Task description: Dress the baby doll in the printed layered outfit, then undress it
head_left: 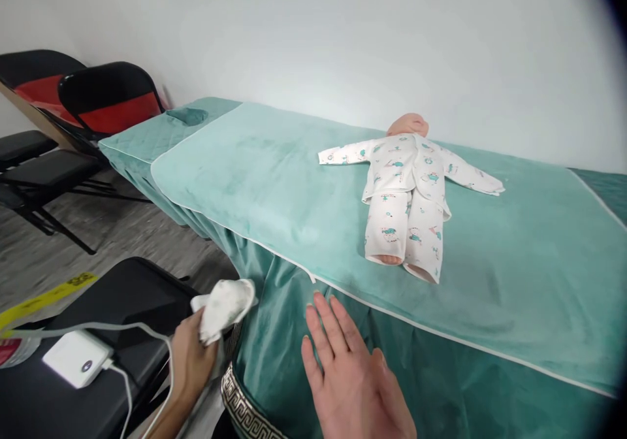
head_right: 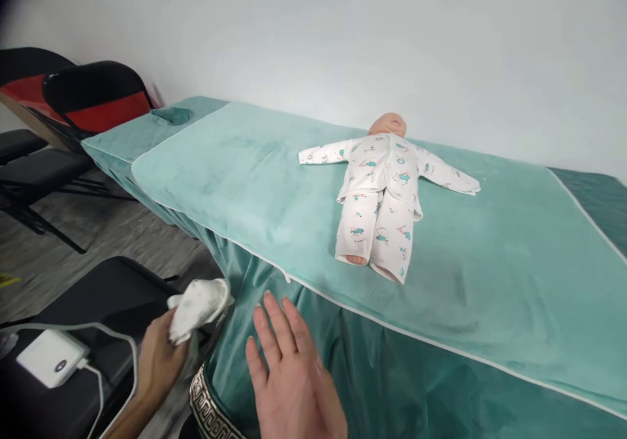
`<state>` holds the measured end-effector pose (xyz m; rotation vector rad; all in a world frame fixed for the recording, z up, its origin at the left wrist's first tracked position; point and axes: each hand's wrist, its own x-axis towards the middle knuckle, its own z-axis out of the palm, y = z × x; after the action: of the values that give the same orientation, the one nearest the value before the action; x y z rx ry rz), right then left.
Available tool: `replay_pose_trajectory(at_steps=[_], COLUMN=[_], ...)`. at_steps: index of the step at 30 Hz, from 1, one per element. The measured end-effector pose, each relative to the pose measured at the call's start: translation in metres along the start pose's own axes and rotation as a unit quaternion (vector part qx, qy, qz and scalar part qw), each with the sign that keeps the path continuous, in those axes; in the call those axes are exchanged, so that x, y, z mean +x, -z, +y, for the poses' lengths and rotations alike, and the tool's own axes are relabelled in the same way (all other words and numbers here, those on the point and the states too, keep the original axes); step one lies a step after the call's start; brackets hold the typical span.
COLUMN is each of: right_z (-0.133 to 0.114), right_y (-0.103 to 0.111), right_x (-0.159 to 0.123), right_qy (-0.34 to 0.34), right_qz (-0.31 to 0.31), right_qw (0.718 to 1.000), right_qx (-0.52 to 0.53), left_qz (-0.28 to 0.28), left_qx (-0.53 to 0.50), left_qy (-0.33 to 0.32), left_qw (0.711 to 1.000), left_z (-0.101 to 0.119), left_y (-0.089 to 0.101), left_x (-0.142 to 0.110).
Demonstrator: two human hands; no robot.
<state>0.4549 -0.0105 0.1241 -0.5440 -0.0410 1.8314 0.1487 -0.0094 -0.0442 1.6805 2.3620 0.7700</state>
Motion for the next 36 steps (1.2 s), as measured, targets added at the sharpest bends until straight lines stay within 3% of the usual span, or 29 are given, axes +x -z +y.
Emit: replay_pose_trajectory(at_steps=[3,7,13,17,24,29,32,36], right_z=[-0.001,-0.004,-0.005,-0.006,-0.015,-0.022,-0.026,-0.035], right_y=[0.000,0.001,0.001,0.003,0.008,0.012,0.011,0.004], right_x=[-0.002,-0.003,-0.005,-0.006,-0.009,-0.012,-0.013,-0.015], right_qy=[0.008,0.022,0.038,0.037,0.065,0.095,0.110,0.133], right_qz=[-0.006,-0.015,-0.016,-0.025,-0.033,-0.021,-0.016,-0.015], right_qw=[1.000,1.000,0.999,0.999,0.997,0.995,0.994,0.991], right_qx=[0.005,0.014,0.016,0.006,0.008,-0.002,-0.014,-0.024], left_qz=[0.000,-0.089,-0.143,-0.156,-0.152,-0.192,-0.217,-0.212], left_qx=[-0.112,-0.250,-0.403,-0.446,-0.448,-0.468,-0.484,-0.476], left_qy=[-0.042,-0.041,0.121,0.146,0.069,0.016,0.023,0.017], left_qw=[0.993,0.963,0.896,0.869,0.878,0.863,0.847,0.853], left_z=[0.048,0.114,0.183,0.208,0.243,0.252,0.256,0.271], left_y=[-0.019,-0.016,0.014,0.026,0.036,0.034,0.031,0.031], left_x=[-0.021,-0.038,-0.031,-0.023,-0.010,-0.006,-0.003,0.003])
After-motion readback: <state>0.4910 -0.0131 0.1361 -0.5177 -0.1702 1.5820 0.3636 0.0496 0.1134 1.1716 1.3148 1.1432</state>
